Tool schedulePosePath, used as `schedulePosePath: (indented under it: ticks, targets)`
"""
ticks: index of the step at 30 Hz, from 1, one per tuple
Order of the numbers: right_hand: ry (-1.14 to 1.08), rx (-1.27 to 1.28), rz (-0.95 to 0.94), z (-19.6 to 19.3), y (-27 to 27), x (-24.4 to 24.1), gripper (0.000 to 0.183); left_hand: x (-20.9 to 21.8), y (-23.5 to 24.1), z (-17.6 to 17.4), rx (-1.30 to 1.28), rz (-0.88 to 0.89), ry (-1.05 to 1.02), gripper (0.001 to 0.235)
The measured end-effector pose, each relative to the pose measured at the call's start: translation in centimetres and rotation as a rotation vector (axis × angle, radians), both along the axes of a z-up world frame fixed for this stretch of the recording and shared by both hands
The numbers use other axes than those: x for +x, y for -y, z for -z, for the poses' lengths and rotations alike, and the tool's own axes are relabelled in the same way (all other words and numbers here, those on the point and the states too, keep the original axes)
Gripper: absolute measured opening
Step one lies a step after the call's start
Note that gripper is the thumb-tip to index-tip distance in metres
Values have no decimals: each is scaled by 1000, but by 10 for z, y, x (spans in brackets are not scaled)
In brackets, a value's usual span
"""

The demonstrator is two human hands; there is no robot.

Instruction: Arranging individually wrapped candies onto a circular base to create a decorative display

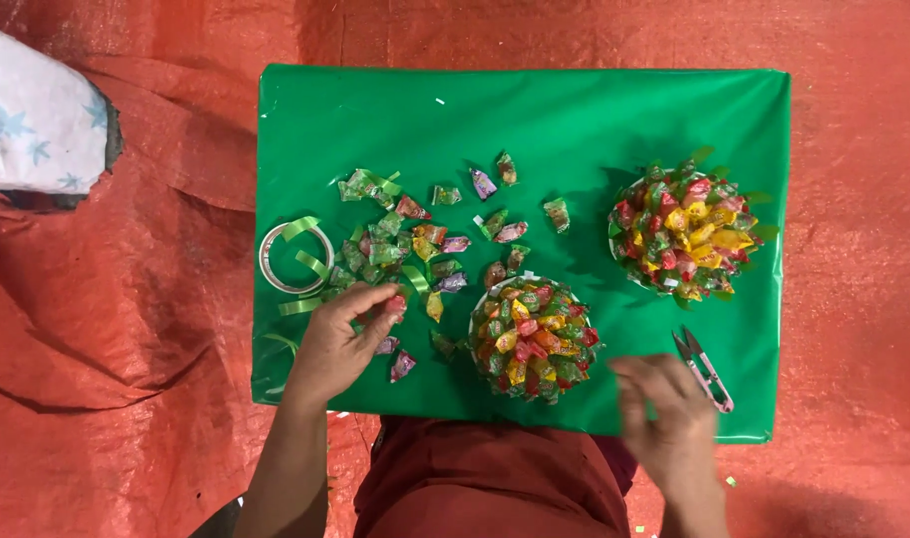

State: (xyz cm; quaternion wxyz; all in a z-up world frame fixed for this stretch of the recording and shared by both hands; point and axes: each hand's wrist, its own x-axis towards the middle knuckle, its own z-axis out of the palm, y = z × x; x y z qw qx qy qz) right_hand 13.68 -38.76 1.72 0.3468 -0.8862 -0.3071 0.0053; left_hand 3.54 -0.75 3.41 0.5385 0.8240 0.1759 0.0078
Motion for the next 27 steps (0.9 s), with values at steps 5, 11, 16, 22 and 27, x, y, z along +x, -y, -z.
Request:
schedulePosePath:
  ticks: [5, 11, 16, 22, 27]
  targets:
    - [77, 35, -289, -50, -106, 10, 33, 0, 16, -15, -58, 124, 99, 29]
    - [8, 192, -476, -40, -182, 20, 16, -17, 19, -17, -148, 49, 245, 33]
    - [-200, 217, -485, -8, -214, 33, 16, -48, -9, -7, -233, 17, 346, 24]
    - [16, 26, -564, 42, -265, 31, 24, -88, -31, 30, -495, -217, 409, 22]
    - [307, -135, -587, 58, -291, 26, 24, -90, -30, 28, -434, -206, 411, 21]
